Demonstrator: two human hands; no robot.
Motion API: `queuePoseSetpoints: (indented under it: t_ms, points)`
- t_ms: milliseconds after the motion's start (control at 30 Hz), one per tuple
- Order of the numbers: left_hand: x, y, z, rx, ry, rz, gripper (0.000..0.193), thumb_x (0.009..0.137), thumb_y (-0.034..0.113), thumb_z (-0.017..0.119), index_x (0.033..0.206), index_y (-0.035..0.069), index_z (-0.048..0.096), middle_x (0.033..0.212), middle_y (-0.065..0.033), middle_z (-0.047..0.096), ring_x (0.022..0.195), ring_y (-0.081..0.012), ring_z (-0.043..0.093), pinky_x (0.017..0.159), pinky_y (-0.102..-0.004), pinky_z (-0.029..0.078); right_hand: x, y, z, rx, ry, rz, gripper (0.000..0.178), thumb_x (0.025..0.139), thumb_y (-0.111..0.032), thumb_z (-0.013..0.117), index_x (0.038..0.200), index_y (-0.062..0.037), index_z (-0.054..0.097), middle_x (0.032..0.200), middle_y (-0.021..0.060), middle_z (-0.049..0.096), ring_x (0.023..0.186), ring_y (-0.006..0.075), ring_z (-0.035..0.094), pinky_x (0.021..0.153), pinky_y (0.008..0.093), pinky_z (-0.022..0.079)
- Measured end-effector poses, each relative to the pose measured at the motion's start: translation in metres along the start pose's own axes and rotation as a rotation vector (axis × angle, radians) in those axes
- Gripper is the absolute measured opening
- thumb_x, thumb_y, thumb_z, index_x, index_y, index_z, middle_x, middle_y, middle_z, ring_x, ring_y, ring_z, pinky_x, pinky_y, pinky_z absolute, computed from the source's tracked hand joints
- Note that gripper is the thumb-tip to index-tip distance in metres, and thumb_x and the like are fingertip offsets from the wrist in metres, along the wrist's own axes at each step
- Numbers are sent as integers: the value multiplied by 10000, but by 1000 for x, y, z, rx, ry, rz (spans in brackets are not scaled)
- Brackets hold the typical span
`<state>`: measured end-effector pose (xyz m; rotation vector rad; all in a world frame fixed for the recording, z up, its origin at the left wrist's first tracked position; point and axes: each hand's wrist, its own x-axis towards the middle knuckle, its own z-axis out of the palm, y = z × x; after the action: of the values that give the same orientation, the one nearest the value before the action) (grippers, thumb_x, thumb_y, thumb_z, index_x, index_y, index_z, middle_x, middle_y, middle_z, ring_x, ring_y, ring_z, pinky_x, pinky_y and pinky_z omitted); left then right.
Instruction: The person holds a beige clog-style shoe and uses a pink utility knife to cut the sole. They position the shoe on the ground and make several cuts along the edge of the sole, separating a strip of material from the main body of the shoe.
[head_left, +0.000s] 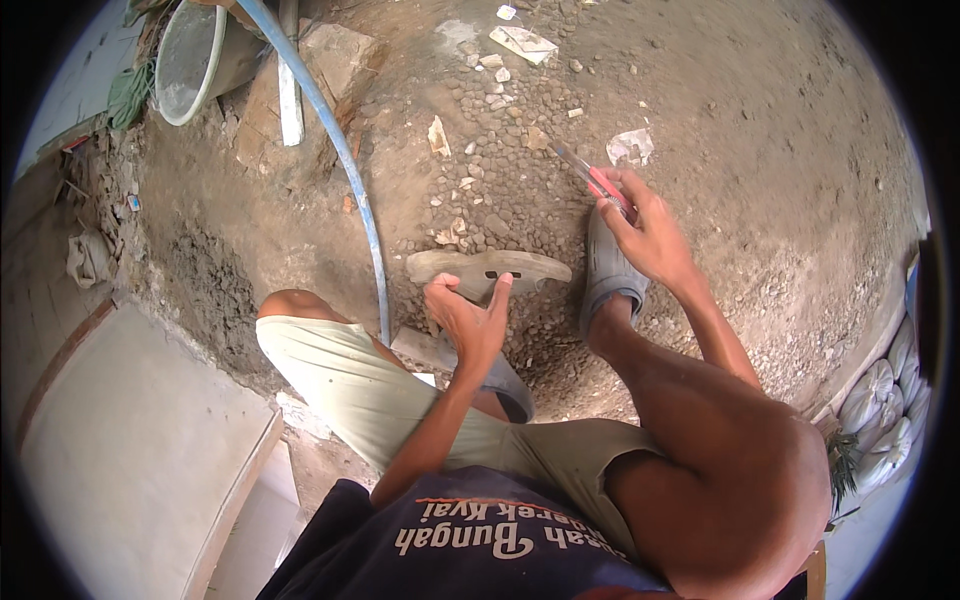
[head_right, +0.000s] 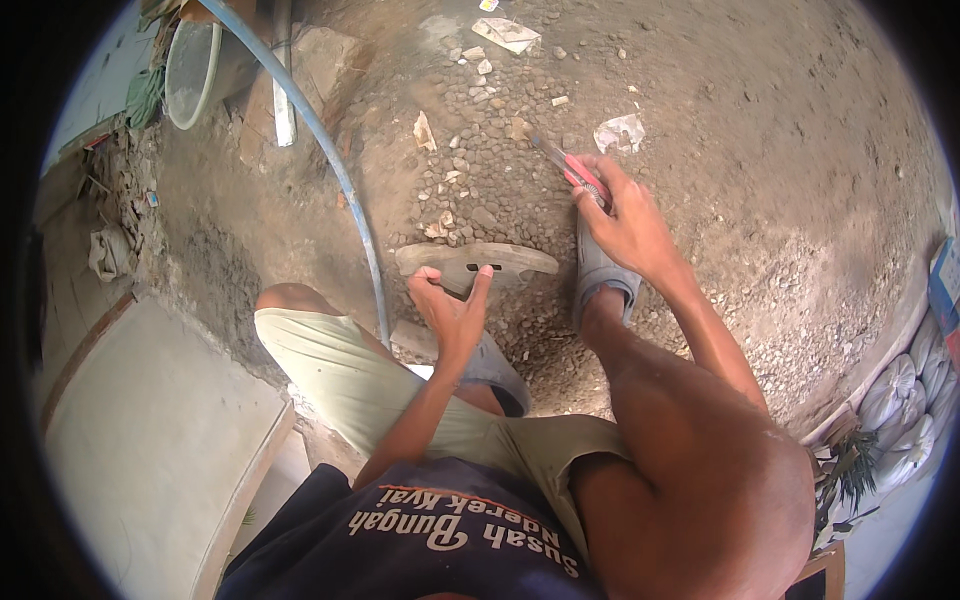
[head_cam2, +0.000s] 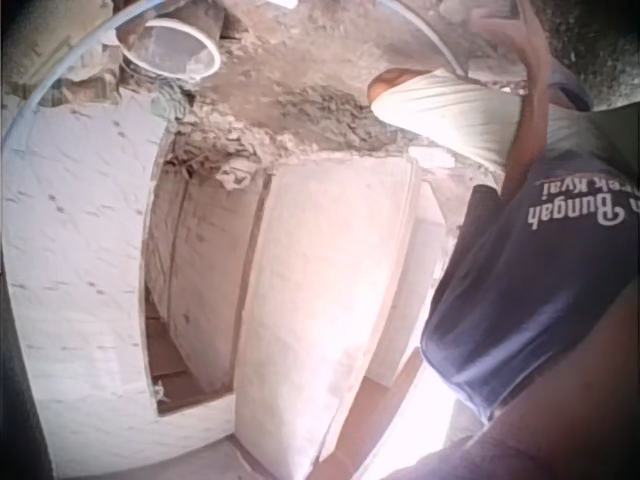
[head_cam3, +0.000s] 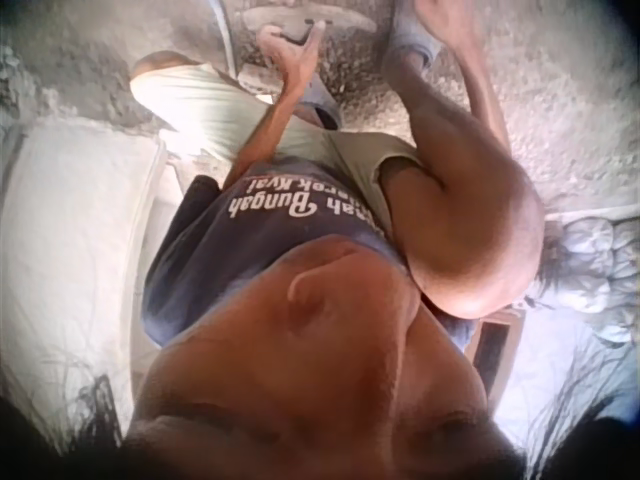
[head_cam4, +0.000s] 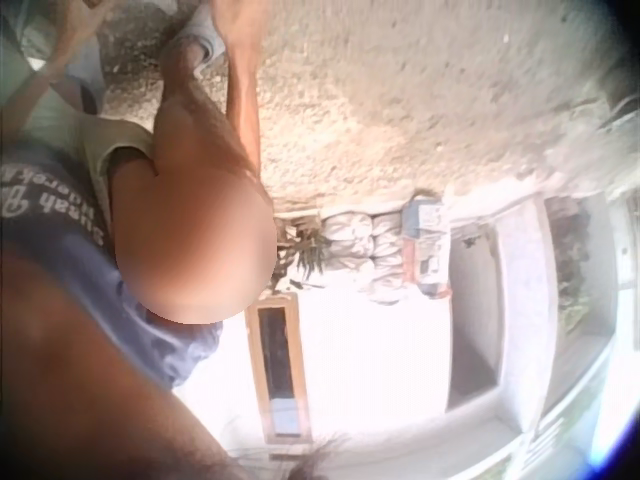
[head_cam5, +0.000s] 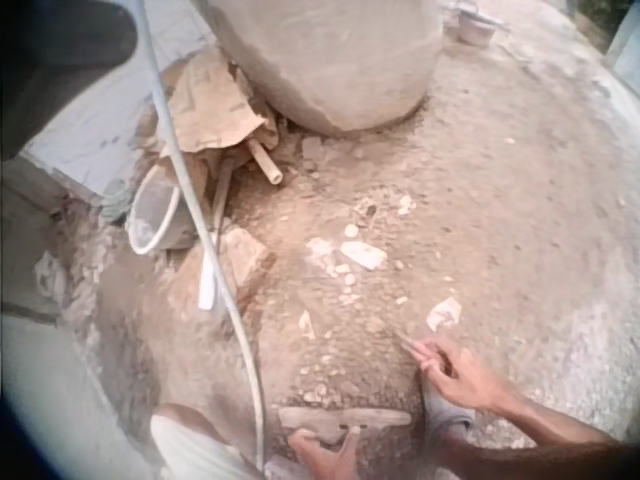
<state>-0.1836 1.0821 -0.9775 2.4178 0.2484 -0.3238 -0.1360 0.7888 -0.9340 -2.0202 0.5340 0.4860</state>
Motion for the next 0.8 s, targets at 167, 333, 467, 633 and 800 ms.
queuePoseSetpoints:
  t_ms: [167, 333, 467, 633, 800]
  points:
    - [-19, -24, 19, -78, 22, -414, 716, 898, 468, 884, 1276, -9, 506, 1233, -153, 445, 1166, -313, 457, 1048, -423, 381, 2, 4, 8, 5, 16, -64, 455, 1047, -273, 636, 1447, -57, 611, 983, 163, 703, 810, 237, 589, 758, 400, 499]
    - [23, 5, 17, -113, -54, 21, 401, 997, 346, 769, 1255, 49, 694, 1351, -225, 467, 1269, -388, 485, 1073, -492, 393, 3, 6, 2, 62, 54, -56, 443, 1055, -266, 630, 1447, -59, 614, 906, 91, 656, 776, 171, 556, 704, 354, 465]
    - [118, 49, -20, 199, -158, 620, 248, 989, 184, 714, 1186, 33, 703, 1349, -200, 523, 1248, -369, 521, 1042, -487, 421, 3, 3, -8, 111, 61, 69, 441, 1043, -270, 614, 1433, -65, 633, 909, 165, 721, 776, 234, 623, 764, 406, 513]
    - [224, 90, -38, 499, -435, 994, 201, 1008, 120, 667, 1191, 39, 680, 1424, -178, 522, 1239, -383, 521, 1025, -518, 416, 5, -2, 3, 204, 74, 67, 466, 1049, -251, 602, 1484, -85, 594, 975, 174, 724, 794, 213, 605, 772, 394, 505]
    - [224, 91, -16, 526, -279, 1076, 247, 987, 159, 723, 1231, 124, 709, 1423, -124, 553, 1192, -358, 510, 1007, -498, 415, 15, -5, 22, 192, 111, -60, 514, 1059, -220, 569, 1560, -116, 513, 1064, 219, 749, 876, 355, 695, 851, 448, 531]
